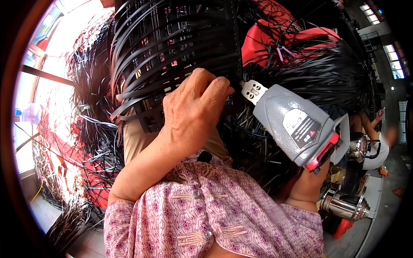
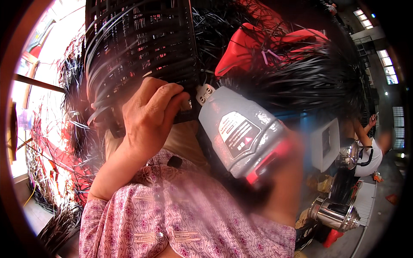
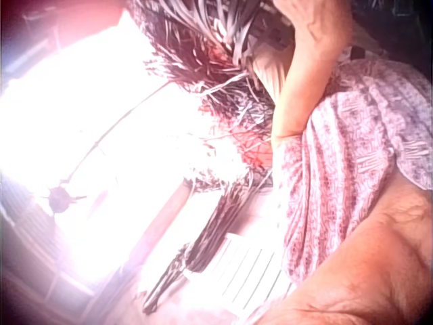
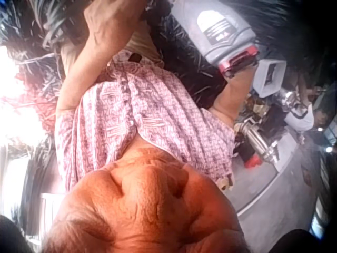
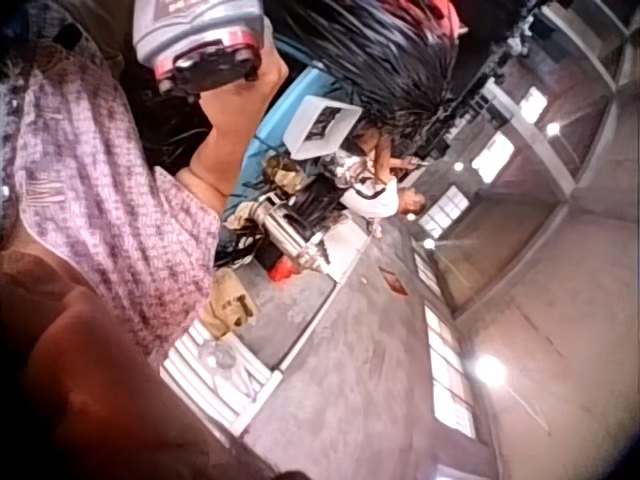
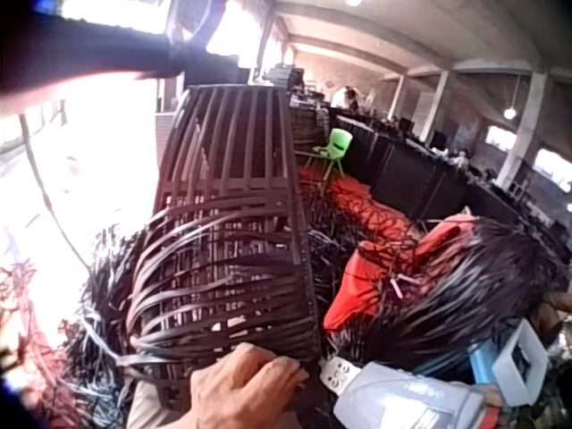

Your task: The person sits on the floor and weaves black plastic strips into a basket frame. They use a staple gun to secure the strips at intervals, then continue weaving additional strips into the structure.

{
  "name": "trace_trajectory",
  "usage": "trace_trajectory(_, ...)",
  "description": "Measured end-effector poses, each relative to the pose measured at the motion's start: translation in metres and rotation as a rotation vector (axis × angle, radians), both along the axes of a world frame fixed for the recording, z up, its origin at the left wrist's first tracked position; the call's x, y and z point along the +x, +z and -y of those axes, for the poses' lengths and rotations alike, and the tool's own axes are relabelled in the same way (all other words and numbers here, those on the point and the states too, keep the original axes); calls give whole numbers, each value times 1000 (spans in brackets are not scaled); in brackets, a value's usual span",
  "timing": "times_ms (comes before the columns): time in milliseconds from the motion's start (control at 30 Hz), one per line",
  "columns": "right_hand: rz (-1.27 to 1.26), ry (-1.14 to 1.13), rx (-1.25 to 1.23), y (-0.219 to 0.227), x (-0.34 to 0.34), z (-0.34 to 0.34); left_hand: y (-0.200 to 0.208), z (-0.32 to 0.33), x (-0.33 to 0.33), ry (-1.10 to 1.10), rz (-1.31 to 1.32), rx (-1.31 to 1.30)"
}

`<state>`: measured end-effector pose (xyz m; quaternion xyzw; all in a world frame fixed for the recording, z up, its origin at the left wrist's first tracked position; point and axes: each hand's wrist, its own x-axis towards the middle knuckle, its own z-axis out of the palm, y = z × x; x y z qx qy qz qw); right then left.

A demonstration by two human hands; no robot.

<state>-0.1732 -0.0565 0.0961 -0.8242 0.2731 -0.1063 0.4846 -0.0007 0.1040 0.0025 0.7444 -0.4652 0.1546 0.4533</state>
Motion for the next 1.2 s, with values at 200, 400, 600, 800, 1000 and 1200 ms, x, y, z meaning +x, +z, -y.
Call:
trace_trajectory(200, -34, 22, -25, 4, 5, -1, 0, -1, 1, -6, -2, 4)
trace_trajectory(400, -62, 36, -55, 6, 9, -3, -7, 2, 3, 2, 42, -28)
trace_trajectory(600, -99, 48, -108, 12, 10, -7, -7, 2, 2, 2, 44, -27)
trace_trajectory(800, -181, 80, -435, 4, -10, -23, -4, 0, 0, -9, 26, -16)
trace_trajectory(1000, 8, 249, -812, -16, -24, -13, -2, -1, -3, 18, 17, -36)
trace_trajectory(1200, 167, -299, 108, -42, -51, -8, 2, -5, 0, 10, 13, -48)
